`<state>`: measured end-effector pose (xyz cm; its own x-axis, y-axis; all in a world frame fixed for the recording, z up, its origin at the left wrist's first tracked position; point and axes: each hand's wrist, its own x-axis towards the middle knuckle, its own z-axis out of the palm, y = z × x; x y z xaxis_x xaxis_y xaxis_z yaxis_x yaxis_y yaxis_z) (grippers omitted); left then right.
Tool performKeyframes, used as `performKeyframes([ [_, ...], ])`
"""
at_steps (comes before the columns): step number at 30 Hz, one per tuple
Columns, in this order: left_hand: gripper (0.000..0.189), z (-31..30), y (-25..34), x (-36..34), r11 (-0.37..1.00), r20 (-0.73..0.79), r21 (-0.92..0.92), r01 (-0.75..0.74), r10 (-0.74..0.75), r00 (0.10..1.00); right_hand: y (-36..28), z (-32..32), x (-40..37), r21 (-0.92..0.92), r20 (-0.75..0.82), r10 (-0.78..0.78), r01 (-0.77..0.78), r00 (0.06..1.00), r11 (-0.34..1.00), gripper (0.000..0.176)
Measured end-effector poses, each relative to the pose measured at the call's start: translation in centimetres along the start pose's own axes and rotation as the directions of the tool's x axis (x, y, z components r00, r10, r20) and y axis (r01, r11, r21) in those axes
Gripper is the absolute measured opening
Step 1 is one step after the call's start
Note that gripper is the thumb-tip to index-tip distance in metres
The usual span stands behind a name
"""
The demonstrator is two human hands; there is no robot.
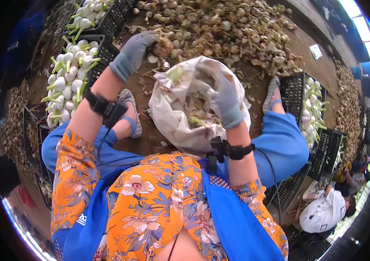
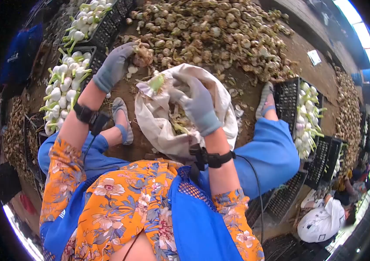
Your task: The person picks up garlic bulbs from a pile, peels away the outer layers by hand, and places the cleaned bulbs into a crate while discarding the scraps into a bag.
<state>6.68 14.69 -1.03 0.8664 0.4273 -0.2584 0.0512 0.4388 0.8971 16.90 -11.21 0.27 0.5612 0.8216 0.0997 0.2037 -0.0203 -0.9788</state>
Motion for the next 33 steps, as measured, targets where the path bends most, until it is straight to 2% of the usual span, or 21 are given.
performKeyframes([
  [1, 0.027, 2.4, 0.5, -1.7, 0.992, 0.025, 0.107, -0.069, 0.067, 0.997, -1.4, 0.5, -0.2, 0.102, -0.042, 0.025, -0.021, 0.999, 0.995, 0.044],
  [2, 0.027, 3.7, 0.5, -2.8, 0.979, 0.094, 0.201, -0.018, -0.001, 0.996, -2.0, 1.0, -0.5, 0.068, -0.104, 0.013, -0.006, 0.994, 0.998, 0.049],
  [3, 0.030, 6.5, 0.9, -4.8, 0.946, 0.068, 0.322, -0.027, 0.005, 0.998, -2.6, 1.4, -0.9, -0.022, -0.190, -0.040, 0.037, 0.981, 0.999, 0.043],
  [5, 0.037, 10.9, 1.7, -8.7, 0.925, 0.103, 0.377, 0.057, -0.103, 0.989, -1.7, 2.4, -1.7, 0.127, -0.340, -0.156, 0.210, 0.928, 0.969, 0.035],
  [6, 0.046, 12.1, 1.4, -10.2, 0.942, 0.133, 0.330, 0.059, -0.108, 0.985, -3.3, 1.4, -2.7, -0.027, -0.312, -0.158, 0.158, 0.937, 0.987, 0.025],
  [7, 0.056, 12.8, 0.9, -11.2, 0.915, 0.164, 0.403, -0.026, -0.045, 0.985, -4.0, 0.6, -3.6, -0.029, -0.324, -0.152, 0.151, 0.934, 0.988, 0.025],
  [8, 0.059, 12.6, -0.6, -11.5, 0.804, 0.205, 0.546, -0.237, 0.146, 0.968, -4.5, -0.1, -4.3, 0.333, -0.254, 0.134, -0.044, 0.958, 0.942, 0.021],
  [9, 0.063, 12.8, -1.4, -11.9, 0.626, 0.276, 0.656, -0.421, 0.320, 0.906, -4.7, -0.4, -5.0, 0.635, -0.088, 0.373, -0.236, 0.924, 0.736, 0.019],
  [10, 0.063, 12.9, -1.8, -12.5, 0.626, 0.283, 0.656, -0.421, 0.312, 0.907, -4.0, -0.4, -5.7, 0.657, -0.106, 0.255, -0.125, 0.961, 0.743, 0.019],
  [11, 0.065, 13.1, -2.1, -13.3, 0.505, 0.311, 0.722, -0.474, 0.375, 0.873, -3.9, -0.3, -6.3, 0.660, -0.113, 0.260, -0.123, 0.959, 0.741, 0.019],
  [12, 0.067, 13.6, -2.2, -14.0, 0.373, 0.347, 0.772, -0.515, 0.432, 0.833, -4.2, -0.1, -6.9, 0.739, -0.099, 0.258, -0.103, 0.961, 0.666, 0.020],
  [13, 0.067, 14.0, -2.2, -14.5, 0.375, 0.352, 0.770, -0.516, 0.426, 0.834, -4.5, -0.1, -7.5, 0.808, -0.085, 0.253, -0.083, 0.964, 0.584, 0.022],
  [14, 0.066, 14.4, -2.2, -14.9, 0.538, 0.286, 0.711, -0.452, 0.366, 0.886, -5.1, -0.7, -8.5, 0.527, -0.113, 0.197, -0.110, 0.974, 0.843, 0.022],
  [15, 0.066, 14.7, -2.2, -15.2, 0.682, 0.227, 0.631, -0.369, 0.292, 0.929, -4.9, -0.7, -8.6, 0.528, -0.114, 0.199, -0.111, 0.973, 0.842, 0.022],
  [17, 0.065, 14.8, -2.5, -15.5, 0.682, 0.235, 0.617, -0.394, 0.318, 0.919, -4.3, -0.9, -8.2, 0.790, 0.040, 0.179, -0.140, 0.983, 0.597, 0.019],
  [22, 0.063, 14.0, -3.8, -14.6, 0.636, 0.311, 0.596, -0.490, 0.379, 0.871, -1.7, -1.0, -8.2, 0.851, 0.080, 0.201, -0.171, 0.976, 0.497, 0.015],
  [28, 0.052, 14.5, -3.9, -14.4, 0.811, 0.155, 0.461, -0.359, 0.324, 0.933, -1.3, -1.2, -8.5, 0.862, 0.086, 0.238, -0.192, 0.968, 0.469, 0.020],
  [30, 0.039, 14.5, -3.3, -14.4, 0.990, 0.116, 0.143, -0.019, 0.002, 0.993, -1.8, -1.2, -8.4, 0.857, 0.093, 0.245, -0.202, 0.965, 0.474, 0.021],
  [31, 0.039, 13.7, -4.2, -14.1, 0.990, 0.114, 0.140, -0.016, 0.000, 0.993, -2.5, -1.2, -8.5, 0.788, 0.067, 0.266, -0.214, 0.962, 0.576, 0.022],
  [32, 0.035, 12.2, -5.8, -13.6, 0.993, 0.160, -0.067, 0.097, -0.085, 0.983, -3.0, -1.1, -8.5, 0.708, 0.040, 0.284, -0.228, 0.958, 0.669, 0.023],
  [33, 0.033, 12.0, -5.7, -13.5, 0.941, 0.217, -0.263, 0.215, -0.159, 0.963, -3.3, -1.0, -8.3, 0.709, 0.045, 0.288, -0.234, 0.956, 0.665, 0.023],
])
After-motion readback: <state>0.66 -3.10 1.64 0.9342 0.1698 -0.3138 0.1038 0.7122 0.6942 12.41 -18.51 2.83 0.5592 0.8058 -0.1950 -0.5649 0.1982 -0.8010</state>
